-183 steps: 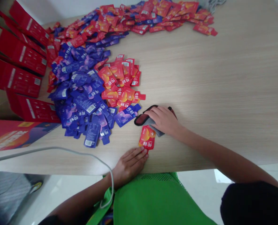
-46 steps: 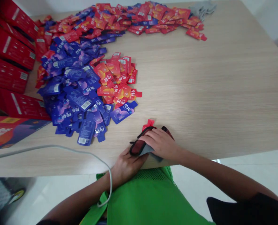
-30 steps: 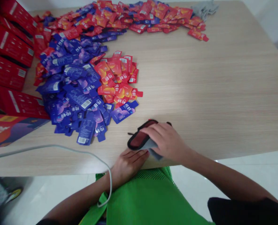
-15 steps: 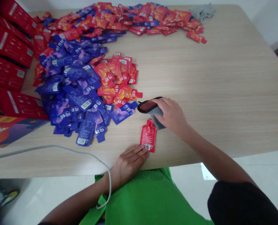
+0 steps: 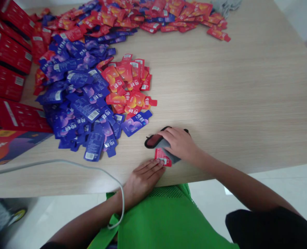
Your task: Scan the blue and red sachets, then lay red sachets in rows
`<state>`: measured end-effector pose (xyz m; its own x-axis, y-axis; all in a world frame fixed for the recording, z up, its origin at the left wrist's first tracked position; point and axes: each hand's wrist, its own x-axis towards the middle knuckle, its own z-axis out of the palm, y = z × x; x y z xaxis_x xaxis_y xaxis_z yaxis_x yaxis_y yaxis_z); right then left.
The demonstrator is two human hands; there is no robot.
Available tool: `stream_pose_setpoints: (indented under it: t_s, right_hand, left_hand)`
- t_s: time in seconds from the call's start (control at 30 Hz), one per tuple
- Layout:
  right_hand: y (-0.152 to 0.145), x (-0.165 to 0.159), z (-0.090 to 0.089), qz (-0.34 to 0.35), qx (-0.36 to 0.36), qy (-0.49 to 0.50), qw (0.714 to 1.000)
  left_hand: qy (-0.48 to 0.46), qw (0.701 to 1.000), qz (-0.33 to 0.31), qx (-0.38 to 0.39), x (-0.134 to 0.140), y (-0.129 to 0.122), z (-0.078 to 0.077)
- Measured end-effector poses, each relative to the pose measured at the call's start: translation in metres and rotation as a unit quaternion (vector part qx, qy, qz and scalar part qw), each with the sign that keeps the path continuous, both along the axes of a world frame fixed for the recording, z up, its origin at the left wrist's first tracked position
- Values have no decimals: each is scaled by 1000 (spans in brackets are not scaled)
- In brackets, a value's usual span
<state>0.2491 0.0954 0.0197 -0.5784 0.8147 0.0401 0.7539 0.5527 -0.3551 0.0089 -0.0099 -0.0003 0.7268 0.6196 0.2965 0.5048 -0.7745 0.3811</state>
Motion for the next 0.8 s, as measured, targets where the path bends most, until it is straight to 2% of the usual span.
stream_pose_setpoints:
  t_s: [0.1, 0.2, 0.27, 0.37, 0.47, 0.53, 0.6, 0.67, 0.8]
  right_hand:
    - [42, 10, 8, -45, 37, -12, 998]
    - [51, 18, 28, -100, 77, 35, 991]
    - [33, 19, 42, -106, 78, 69, 989]
    - [-15, 11, 48, -37, 23, 62, 997]
    - [-52, 0, 33, 32, -35, 23, 999]
    - [-54, -4, 17, 33, -52, 10, 998]
    - [-37, -5, 5, 8, -45, 9, 999]
    - [-8, -3, -1, -25, -22, 6, 999]
    - [50, 11, 3, -84, 20, 29, 996]
  left_hand:
    - [5, 1000, 0, -8, -1, 0, -2]
    - [-2, 1000, 7, -14, 0, 1, -2]
    - [-9, 1000, 6, -17, 0, 1, -1]
    - [-17, 999, 7, -27, 1, 2, 3]
    - [-13, 998, 27, -49, 2, 3, 7]
    - [-5, 998, 23, -57, 2, 3, 8]
    - [0, 999, 10, -44, 2, 3, 7]
    - [5, 1000, 4, -21, 2, 2, 6]
    - [7, 1000, 2, -9, 1, 5, 9]
